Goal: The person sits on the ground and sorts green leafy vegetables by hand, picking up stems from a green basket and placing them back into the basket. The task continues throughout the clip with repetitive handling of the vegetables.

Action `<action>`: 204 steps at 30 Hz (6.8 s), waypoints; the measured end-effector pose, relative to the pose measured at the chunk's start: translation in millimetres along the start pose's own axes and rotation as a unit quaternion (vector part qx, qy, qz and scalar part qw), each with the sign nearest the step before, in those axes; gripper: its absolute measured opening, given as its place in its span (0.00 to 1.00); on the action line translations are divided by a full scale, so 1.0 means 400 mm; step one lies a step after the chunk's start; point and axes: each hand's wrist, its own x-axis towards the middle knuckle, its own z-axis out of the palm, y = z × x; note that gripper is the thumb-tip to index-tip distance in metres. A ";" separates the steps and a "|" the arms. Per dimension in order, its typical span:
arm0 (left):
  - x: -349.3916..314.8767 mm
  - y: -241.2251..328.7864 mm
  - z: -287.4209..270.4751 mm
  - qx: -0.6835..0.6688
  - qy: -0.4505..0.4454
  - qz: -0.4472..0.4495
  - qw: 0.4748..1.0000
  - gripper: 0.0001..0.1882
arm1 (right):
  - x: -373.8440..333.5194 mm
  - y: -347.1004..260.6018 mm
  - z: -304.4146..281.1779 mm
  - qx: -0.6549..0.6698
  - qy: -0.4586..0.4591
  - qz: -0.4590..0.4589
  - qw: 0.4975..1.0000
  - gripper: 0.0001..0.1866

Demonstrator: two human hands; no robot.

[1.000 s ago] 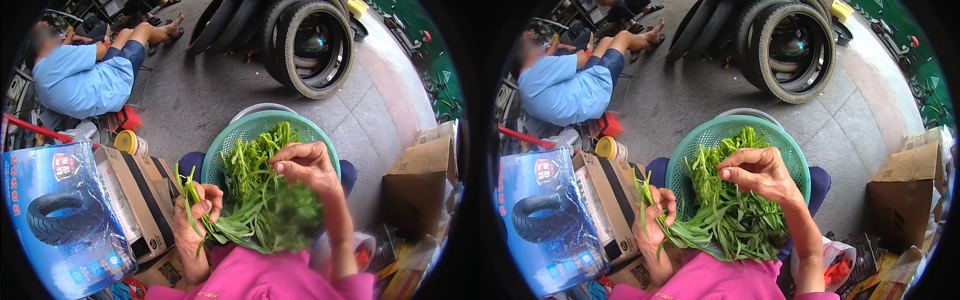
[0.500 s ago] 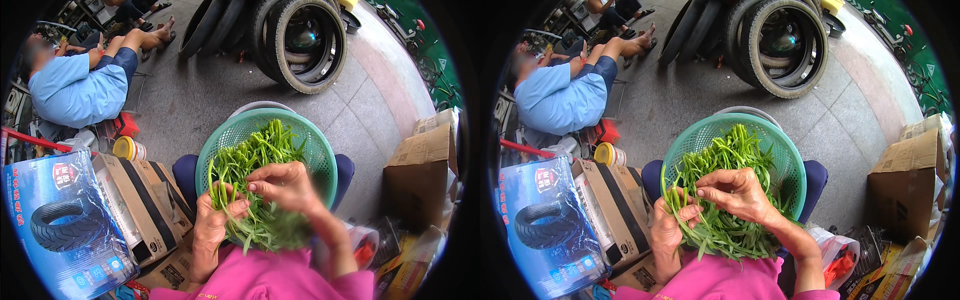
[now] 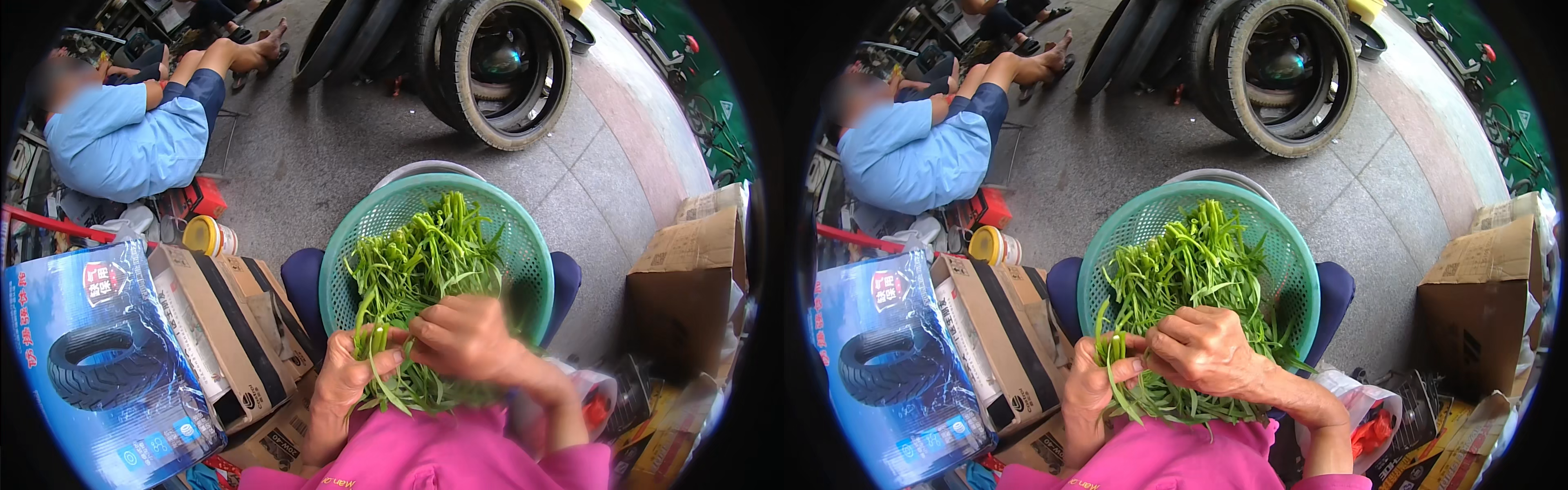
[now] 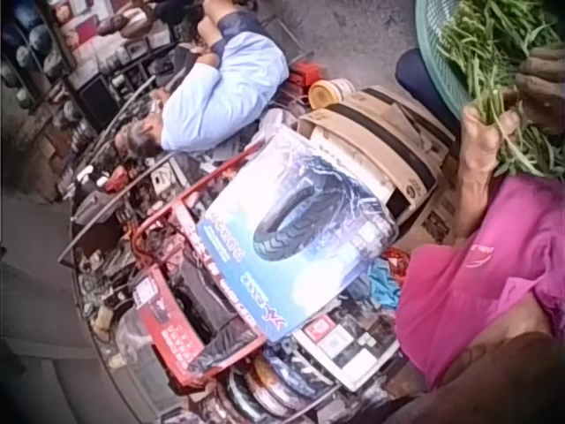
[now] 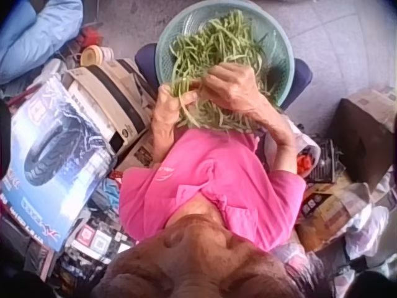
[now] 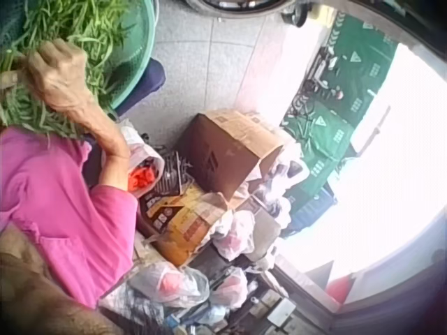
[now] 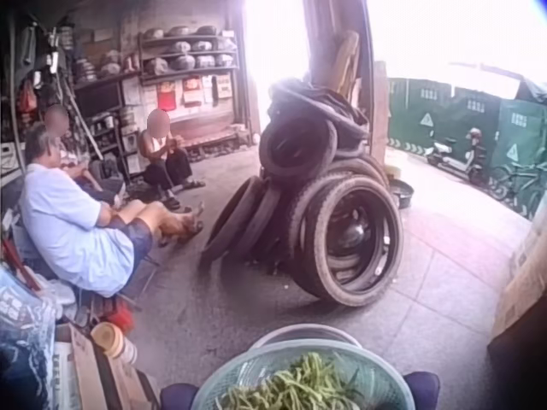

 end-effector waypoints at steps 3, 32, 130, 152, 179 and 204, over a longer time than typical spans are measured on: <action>-0.021 -0.006 -0.022 0.070 -0.068 -0.028 0.995 0.10 | 0.017 -0.004 -0.027 0.177 0.077 0.100 0.976 0.07; -0.043 0.038 -0.124 -0.135 0.059 0.207 0.967 0.07 | 0.110 0.103 -0.083 0.206 0.067 0.191 0.957 0.09; 0.007 0.052 -0.247 -0.545 -0.197 0.221 0.784 0.14 | -0.041 0.088 0.136 -0.026 -0.174 0.229 0.957 0.08; 0.046 0.026 -0.292 -0.560 0.050 0.228 0.795 0.13 | -0.058 0.108 0.173 0.055 -0.132 0.287 0.947 0.10; -0.055 0.031 -0.053 0.308 0.211 0.239 0.896 0.12 | -0.105 0.086 0.139 -0.070 -0.177 0.249 0.950 0.08; 0.013 -0.010 0.004 0.234 0.038 0.127 0.963 0.11 | -0.073 0.041 0.040 0.399 -0.053 0.433 0.807 0.04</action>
